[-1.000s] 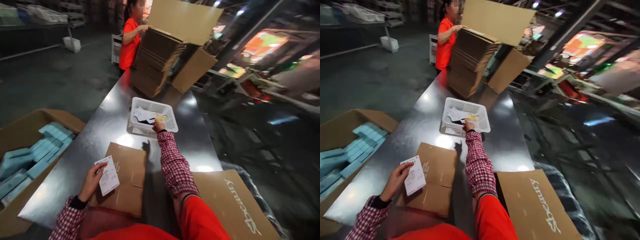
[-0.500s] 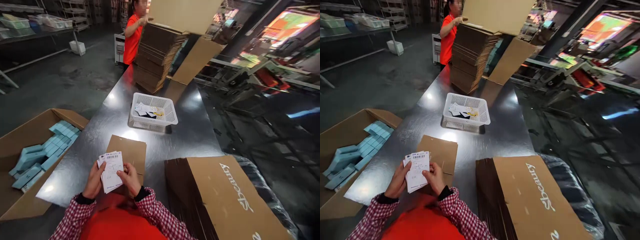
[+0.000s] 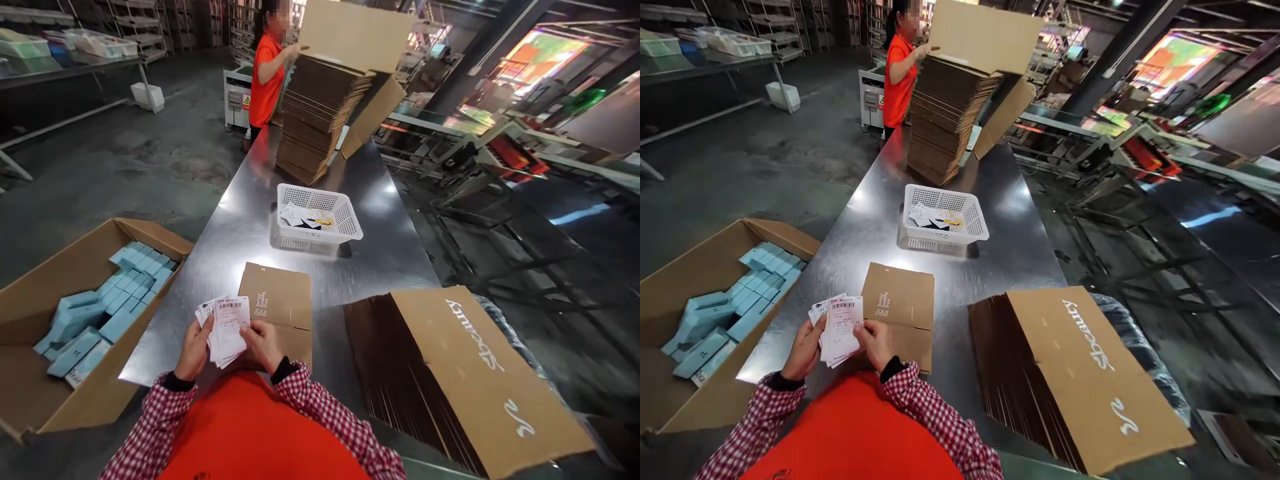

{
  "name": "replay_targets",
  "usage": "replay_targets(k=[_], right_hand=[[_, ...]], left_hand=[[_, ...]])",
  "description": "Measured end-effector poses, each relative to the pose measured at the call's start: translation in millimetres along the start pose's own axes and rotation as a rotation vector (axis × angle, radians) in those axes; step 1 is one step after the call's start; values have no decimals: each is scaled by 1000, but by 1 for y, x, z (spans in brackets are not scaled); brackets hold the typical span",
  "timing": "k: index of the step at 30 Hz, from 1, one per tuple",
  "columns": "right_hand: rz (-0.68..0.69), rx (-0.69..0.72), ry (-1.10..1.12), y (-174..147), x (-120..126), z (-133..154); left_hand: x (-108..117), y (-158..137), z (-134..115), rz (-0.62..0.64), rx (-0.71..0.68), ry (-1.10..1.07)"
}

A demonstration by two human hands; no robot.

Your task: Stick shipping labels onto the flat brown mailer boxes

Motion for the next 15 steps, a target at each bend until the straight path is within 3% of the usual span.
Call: replay_targets(k=[8,10,15], right_hand=[[-113,93,0,8,-30,3],[-30,113,-26,6,-34,5],[375,67,-200,-3,-42,10]], left_hand=[[42,20,5,-31,-87,147],[56,30,10,-49,-105,218],[92,58,30,-32,-88,489]])
Point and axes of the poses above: each hand's wrist, its own y-axis towards the middle knuckle, its own x-axis out of the back of the hand, z = x × y, the point moved 2 cm from there along y, towards the middle knuckle, and after that the axes turned 4 degrees about -x, right-handed, at the moved point
